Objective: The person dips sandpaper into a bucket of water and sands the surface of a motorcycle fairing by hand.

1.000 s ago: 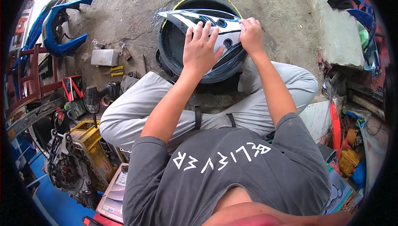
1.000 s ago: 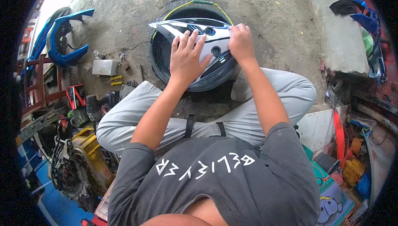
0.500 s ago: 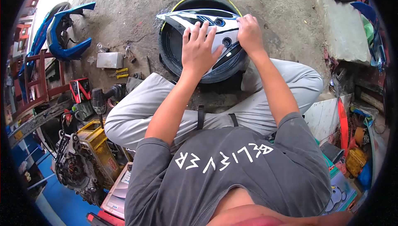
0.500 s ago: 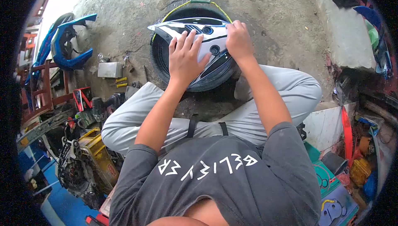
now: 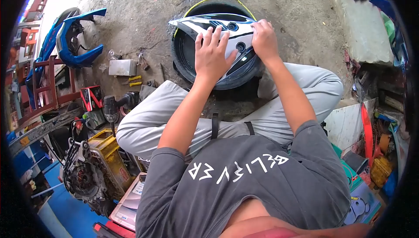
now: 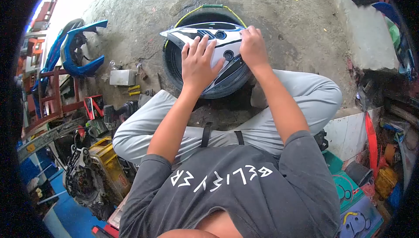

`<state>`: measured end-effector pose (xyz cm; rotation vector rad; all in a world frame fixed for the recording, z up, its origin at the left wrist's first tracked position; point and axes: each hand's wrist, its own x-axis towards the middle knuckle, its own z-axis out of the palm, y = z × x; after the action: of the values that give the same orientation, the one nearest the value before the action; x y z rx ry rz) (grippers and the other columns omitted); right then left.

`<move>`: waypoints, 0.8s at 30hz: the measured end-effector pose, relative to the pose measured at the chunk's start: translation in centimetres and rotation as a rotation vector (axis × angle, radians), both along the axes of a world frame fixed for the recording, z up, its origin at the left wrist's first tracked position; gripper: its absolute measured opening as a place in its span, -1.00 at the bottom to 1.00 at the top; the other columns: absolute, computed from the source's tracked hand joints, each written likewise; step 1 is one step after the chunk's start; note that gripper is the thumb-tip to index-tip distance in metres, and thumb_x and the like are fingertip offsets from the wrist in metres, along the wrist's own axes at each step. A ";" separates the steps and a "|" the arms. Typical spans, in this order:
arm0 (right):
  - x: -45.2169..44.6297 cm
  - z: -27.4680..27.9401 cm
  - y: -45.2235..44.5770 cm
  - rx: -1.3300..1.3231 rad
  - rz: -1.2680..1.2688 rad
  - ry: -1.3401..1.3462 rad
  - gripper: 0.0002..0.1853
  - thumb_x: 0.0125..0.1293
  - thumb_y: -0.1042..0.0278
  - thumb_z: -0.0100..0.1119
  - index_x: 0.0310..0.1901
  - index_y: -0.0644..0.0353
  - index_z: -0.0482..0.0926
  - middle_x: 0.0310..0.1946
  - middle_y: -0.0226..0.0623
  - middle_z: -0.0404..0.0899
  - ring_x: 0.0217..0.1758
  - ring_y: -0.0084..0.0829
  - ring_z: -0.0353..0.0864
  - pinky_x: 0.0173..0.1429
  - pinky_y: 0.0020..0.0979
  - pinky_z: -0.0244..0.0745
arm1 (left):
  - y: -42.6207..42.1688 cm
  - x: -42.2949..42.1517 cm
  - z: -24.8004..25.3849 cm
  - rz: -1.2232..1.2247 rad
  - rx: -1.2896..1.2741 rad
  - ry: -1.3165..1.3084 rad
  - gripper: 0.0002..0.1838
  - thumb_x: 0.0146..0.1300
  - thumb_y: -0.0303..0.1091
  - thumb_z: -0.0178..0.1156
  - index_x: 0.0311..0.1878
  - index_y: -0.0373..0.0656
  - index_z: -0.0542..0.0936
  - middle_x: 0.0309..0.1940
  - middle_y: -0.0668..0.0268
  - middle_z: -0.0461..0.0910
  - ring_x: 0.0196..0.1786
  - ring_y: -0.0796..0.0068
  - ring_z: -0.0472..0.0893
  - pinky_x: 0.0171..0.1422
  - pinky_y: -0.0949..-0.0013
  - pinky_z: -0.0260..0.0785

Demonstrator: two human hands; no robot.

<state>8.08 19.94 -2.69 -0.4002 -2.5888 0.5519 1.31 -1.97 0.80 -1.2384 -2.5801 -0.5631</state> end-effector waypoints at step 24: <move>-1.1 -0.9 0.8 0.070 0.060 0.080 -0.76 0.43 0.52 0.17 0.00 0.25 0.80 -0.03 -0.11 0.76 0.06 0.04 0.67 0.23 -0.04 0.61 | -0.2 0.1 -0.1 0.002 0.009 0.004 -0.32 0.35 0.14 0.47 0.45 0.02 0.69 0.50 0.13 0.65 0.60 0.00 0.53 0.74 -0.19 0.15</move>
<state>6.97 20.72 -3.58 -0.2723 -2.5423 0.4855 1.43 -2.18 0.67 -1.2331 -2.5720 -0.5708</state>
